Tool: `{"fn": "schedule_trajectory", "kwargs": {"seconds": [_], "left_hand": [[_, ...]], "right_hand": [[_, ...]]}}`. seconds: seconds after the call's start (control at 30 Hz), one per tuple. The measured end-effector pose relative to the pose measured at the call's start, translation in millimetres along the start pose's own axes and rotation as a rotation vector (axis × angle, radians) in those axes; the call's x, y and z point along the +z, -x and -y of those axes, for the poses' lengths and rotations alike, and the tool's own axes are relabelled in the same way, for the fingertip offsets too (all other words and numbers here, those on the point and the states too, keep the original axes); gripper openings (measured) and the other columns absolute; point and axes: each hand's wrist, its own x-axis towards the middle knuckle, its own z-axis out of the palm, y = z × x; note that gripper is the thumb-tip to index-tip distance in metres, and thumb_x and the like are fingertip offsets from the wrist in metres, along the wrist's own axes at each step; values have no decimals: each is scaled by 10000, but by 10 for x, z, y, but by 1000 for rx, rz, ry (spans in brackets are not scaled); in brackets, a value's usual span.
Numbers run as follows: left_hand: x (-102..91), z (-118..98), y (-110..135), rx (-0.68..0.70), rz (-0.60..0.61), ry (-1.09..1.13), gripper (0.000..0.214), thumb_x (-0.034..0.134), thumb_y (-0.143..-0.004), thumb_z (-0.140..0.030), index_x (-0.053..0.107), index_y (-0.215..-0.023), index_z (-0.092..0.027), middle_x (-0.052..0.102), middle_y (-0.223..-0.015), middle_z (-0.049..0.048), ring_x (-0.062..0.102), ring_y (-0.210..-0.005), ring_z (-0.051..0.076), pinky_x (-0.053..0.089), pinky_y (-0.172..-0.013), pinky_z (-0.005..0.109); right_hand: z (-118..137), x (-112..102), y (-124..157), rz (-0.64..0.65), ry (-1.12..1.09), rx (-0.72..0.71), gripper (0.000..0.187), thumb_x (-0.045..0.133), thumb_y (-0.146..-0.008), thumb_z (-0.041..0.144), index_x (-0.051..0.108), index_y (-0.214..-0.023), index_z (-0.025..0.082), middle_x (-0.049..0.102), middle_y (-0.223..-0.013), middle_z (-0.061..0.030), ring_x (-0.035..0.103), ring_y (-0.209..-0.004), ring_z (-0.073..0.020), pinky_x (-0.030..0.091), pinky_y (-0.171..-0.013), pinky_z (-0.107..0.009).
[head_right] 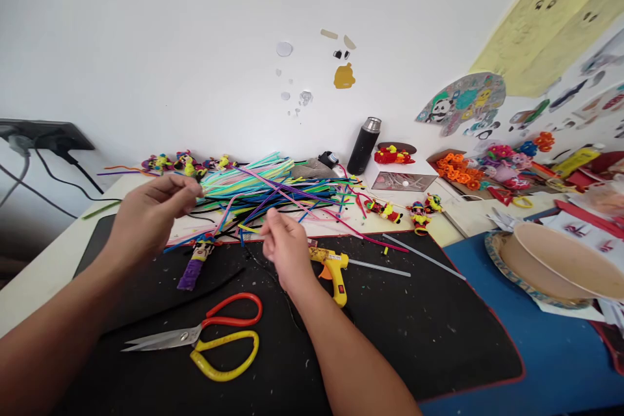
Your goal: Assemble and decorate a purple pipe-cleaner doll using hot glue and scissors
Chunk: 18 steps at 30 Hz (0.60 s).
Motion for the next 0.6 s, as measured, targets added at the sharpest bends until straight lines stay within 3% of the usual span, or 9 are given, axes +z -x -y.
{"fn": "schedule_trajectory", "kwargs": {"seconds": [0.13, 0.37, 0.6], "left_hand": [[139, 23, 140, 65, 90, -194, 251, 710, -863, -453, 689, -865, -202, 654, -740, -14, 553, -662, 153, 409, -623, 274], [261, 66, 219, 236, 132, -436, 218, 635, -881, -426, 684, -810, -226, 591, -642, -26, 514, -581, 153, 372, -574, 281], [341, 100, 279, 237, 175, -465, 217, 618, -886, -431, 689, -846, -230, 621, -660, -22, 544, -593, 166, 386, -580, 287]], "right_hand": [[-133, 58, 73, 176, 168, 18, 460, 738, -872, 651, 691, -875, 193, 439, -517, 84, 352, -426, -87, 245, -408, -221], [-143, 33, 67, 137, 190, -12, 448, 735, -874, 655, 655, -887, 215, 431, -538, 91, 359, -445, -94, 262, -414, -217], [-193, 29, 61, 144, 218, -46, 405, 714, -913, 618, 659, -908, 217, 471, -577, 78, 389, -461, -95, 281, -424, -216]]}}
